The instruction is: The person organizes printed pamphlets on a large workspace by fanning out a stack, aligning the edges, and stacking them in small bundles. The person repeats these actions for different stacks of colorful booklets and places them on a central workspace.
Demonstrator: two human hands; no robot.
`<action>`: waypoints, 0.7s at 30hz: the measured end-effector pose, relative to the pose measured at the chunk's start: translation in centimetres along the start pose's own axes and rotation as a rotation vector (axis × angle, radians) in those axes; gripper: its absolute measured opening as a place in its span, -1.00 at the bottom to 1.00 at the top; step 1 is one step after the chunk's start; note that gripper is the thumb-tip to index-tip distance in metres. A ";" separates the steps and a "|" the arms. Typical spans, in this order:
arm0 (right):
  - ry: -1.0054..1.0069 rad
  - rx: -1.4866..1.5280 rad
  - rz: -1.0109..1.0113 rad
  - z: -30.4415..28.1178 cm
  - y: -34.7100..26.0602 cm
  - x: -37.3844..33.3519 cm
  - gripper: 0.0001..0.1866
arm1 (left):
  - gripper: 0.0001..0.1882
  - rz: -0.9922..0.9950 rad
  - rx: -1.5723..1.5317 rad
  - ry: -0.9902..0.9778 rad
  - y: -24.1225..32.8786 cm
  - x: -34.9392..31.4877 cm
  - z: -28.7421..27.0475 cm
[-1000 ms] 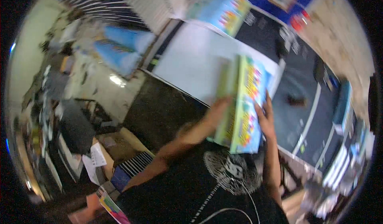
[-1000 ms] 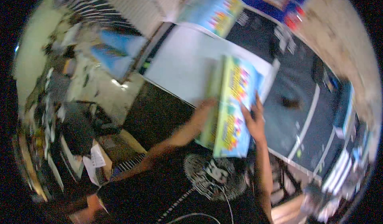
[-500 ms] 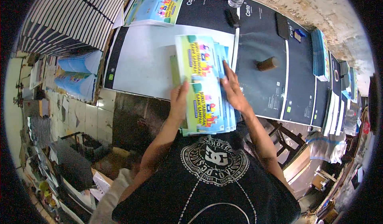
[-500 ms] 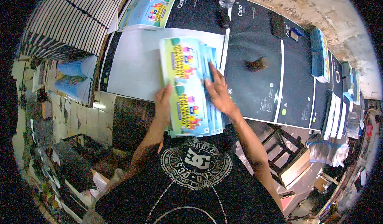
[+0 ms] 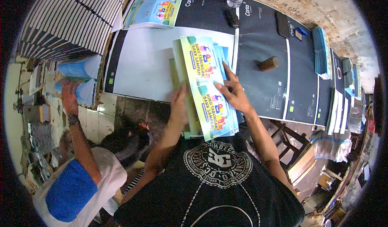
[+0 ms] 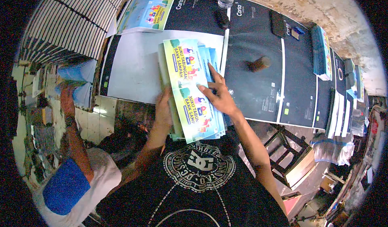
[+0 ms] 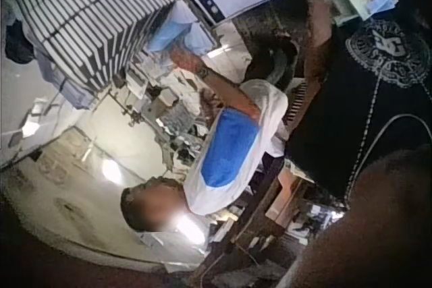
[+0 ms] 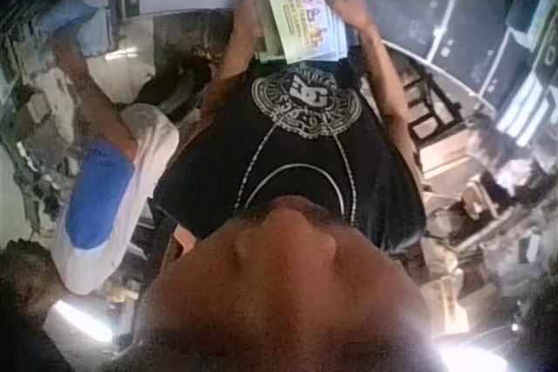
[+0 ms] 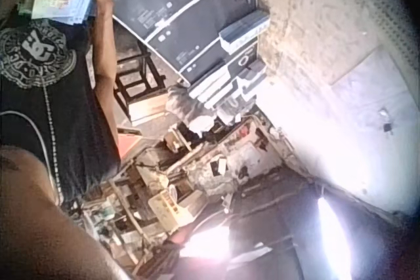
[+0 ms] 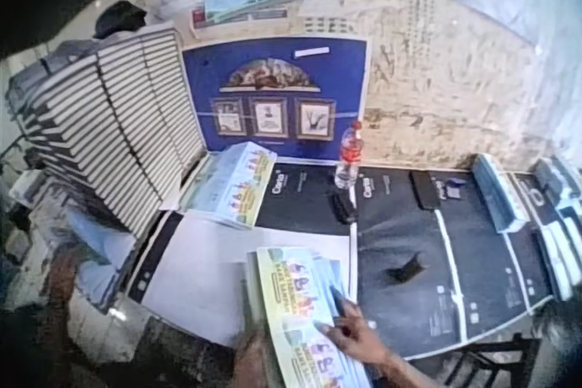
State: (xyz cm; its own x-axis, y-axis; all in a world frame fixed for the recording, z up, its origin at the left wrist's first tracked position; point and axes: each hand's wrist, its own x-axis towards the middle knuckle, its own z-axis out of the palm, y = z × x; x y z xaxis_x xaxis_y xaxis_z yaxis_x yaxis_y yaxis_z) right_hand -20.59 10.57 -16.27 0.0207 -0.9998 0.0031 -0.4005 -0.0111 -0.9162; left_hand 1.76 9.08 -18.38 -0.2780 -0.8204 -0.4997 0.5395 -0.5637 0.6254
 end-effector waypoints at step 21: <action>-0.066 -0.079 0.247 0.4 -3.3 -0.2 0.00 | -0.31 -0.008 0.022 -0.084 -0.8 0.7 -1.6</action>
State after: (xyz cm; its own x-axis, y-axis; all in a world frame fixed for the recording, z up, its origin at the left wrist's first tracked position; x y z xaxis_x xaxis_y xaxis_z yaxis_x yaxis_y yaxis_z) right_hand -18.86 10.79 -13.42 -0.0281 -0.9691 -0.2452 -0.4706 0.2292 -0.8520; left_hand 2.41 9.10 -20.20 -0.3480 -0.8206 -0.4532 0.5197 -0.5713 0.6353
